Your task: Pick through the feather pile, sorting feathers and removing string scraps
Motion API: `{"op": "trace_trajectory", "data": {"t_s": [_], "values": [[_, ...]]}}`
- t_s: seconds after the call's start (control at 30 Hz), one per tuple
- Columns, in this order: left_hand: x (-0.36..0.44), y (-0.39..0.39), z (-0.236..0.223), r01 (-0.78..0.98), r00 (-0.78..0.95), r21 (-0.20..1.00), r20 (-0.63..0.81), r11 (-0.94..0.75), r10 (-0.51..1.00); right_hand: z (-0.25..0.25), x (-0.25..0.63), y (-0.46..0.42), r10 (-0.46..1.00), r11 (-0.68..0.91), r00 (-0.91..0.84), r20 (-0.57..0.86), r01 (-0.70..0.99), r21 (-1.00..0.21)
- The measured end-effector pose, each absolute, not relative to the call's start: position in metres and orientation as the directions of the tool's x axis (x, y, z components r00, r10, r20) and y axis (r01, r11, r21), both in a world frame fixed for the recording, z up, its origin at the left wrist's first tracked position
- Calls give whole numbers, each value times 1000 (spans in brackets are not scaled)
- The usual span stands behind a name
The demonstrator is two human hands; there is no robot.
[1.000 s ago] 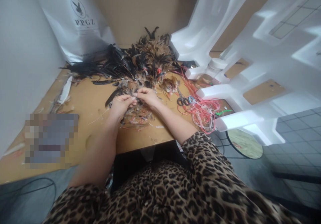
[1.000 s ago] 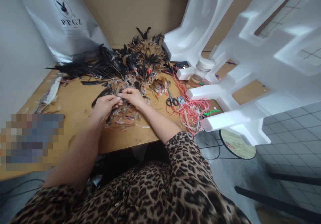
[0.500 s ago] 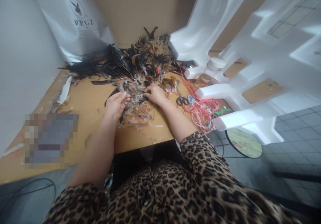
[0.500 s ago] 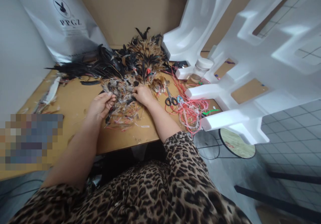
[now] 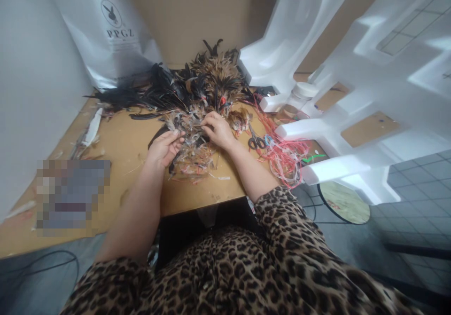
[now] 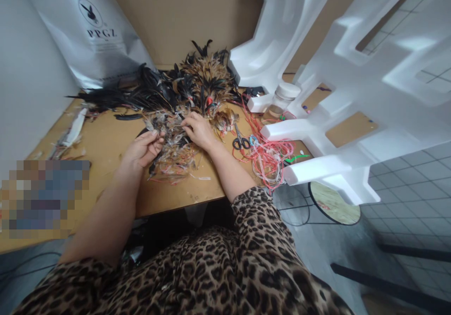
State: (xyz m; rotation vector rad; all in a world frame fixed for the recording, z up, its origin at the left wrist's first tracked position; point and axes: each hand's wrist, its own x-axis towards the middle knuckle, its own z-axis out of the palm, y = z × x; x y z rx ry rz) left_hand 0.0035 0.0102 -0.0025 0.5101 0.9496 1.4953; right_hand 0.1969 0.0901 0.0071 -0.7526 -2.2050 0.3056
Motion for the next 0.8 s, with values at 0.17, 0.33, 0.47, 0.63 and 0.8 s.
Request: {"op": "trace_trajectory", "data": {"t_s": [0.17, 0.33, 0.47, 0.63, 0.8], "values": [[3, 8, 0, -617, -120, 781, -215, 97, 969, 4, 191, 90, 563, 821, -491, 665, 239, -518], [3, 6, 0, -606, -46, 783, -213, 142, 976, 6, 187, 85, 548, 815, -509, 663, 146, -561], [4, 6, -1, -581, -4, 798, -203, 163, 979, 7, 184, 80, 548, 797, -528, 648, 94, -597], [4, 8, -1, -576, -55, 806, -202, 134, 978, 4, 180, 82, 713, 604, -497, 494, 77, -793], [0, 10, 6, -595, -253, 803, -148, -33, 956, 5, 179, 87, 873, 198, -434, 223, -103, -975]]}}
